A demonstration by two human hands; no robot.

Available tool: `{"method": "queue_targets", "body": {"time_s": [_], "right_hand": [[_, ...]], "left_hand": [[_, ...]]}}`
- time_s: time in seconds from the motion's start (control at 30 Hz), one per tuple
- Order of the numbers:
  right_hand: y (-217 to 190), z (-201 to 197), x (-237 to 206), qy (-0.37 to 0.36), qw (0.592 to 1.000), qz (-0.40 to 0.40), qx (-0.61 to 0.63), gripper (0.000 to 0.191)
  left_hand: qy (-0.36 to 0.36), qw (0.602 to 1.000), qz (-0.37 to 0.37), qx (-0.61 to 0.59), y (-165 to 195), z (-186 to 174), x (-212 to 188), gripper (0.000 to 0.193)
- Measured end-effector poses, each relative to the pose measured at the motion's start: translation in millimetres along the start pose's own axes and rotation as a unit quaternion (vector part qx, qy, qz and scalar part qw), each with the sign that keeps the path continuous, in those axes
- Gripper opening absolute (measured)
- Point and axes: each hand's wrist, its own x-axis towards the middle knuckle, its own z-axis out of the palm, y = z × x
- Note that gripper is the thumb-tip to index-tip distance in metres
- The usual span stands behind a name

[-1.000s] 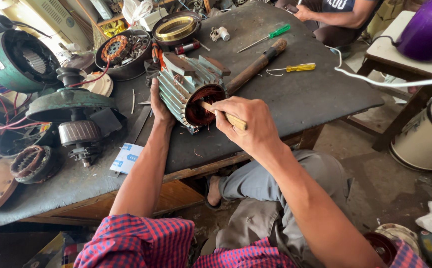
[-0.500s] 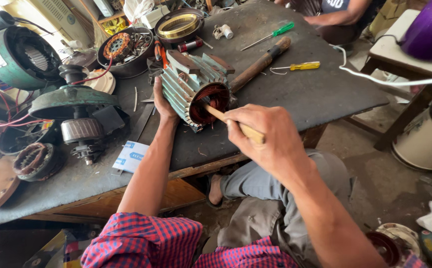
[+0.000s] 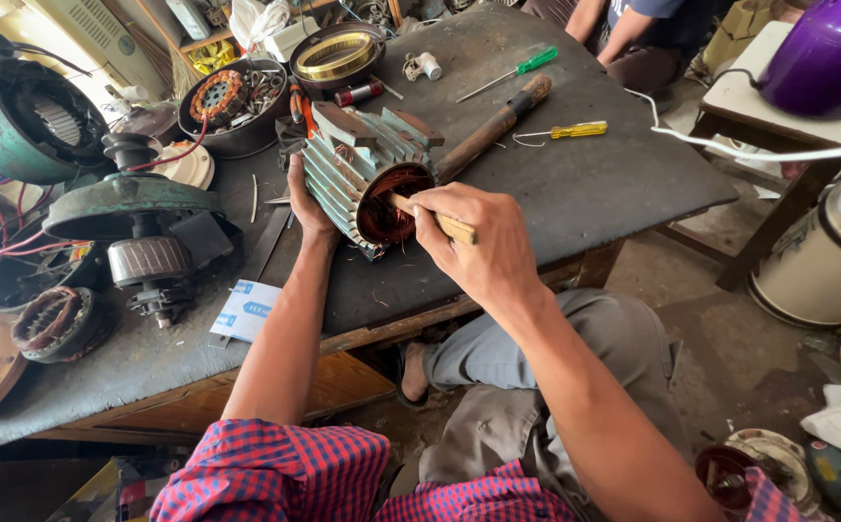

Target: The person uses a wooden stick and a screwdriver to remove copper wire from the stator of an electric motor. They repeatedly pry and pull the wire from the stator slots, occasionally rotating the stator to access different sections.

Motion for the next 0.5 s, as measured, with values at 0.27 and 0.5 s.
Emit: {"method": "queue_targets", "body": {"time_s": [0.27,0.5], "right_hand": [[13,7,-3,-0.005,0.992,0.100,0.075,0.017],[11,-9,-1,-0.068,0.984,0.139,0.086,0.020]], "left_hand": [[0.012,0.999,0.013,0.034,2,3,-5,0.053],[0.015,1.000,-0.014,0.023,3,3,-7,0.059]]}}
